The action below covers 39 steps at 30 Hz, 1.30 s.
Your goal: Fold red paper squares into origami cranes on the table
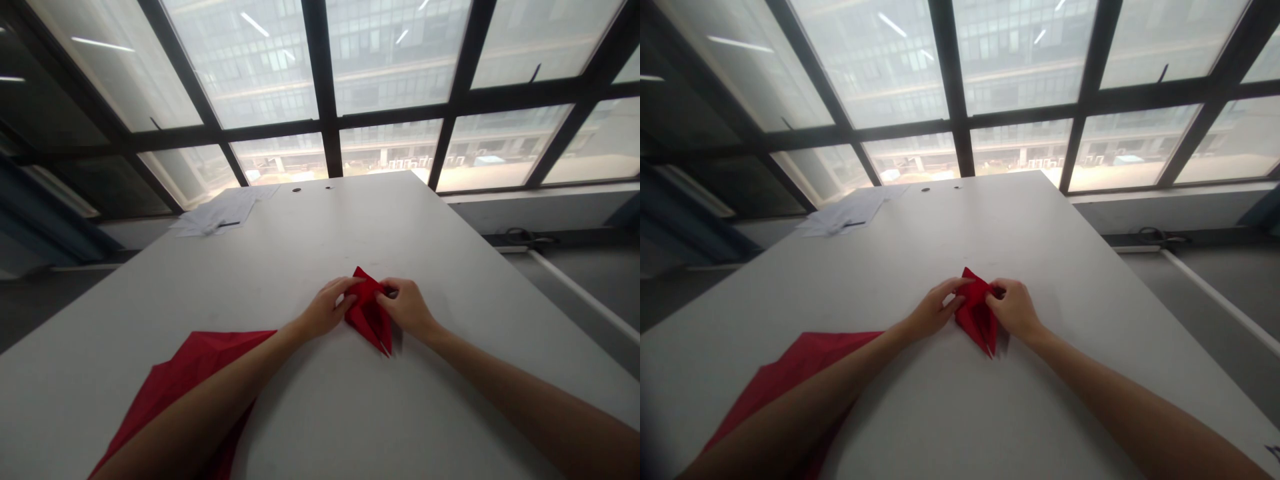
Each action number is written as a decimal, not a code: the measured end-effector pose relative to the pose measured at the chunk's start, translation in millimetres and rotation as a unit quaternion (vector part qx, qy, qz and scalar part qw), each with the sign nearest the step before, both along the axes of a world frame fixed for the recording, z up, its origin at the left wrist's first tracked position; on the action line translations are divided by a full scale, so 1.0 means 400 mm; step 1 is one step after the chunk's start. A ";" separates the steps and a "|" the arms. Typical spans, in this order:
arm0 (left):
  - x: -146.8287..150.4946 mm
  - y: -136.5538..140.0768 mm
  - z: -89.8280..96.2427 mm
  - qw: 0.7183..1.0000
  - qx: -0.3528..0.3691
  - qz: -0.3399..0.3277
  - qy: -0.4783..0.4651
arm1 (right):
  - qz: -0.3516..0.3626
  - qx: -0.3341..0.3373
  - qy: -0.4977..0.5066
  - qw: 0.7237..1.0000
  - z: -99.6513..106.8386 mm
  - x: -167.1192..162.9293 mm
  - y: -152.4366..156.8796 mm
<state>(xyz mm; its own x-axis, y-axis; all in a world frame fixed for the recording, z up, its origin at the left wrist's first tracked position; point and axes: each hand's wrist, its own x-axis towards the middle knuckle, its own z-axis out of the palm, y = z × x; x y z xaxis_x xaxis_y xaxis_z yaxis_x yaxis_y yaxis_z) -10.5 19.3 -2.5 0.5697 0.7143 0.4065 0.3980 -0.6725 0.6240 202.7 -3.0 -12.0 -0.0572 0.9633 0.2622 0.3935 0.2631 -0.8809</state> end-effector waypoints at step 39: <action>0.000 0.012 -0.005 0.998 -0.026 0.021 -0.061 | 0.082 -0.004 0.041 0.996 -0.013 0.009 0.007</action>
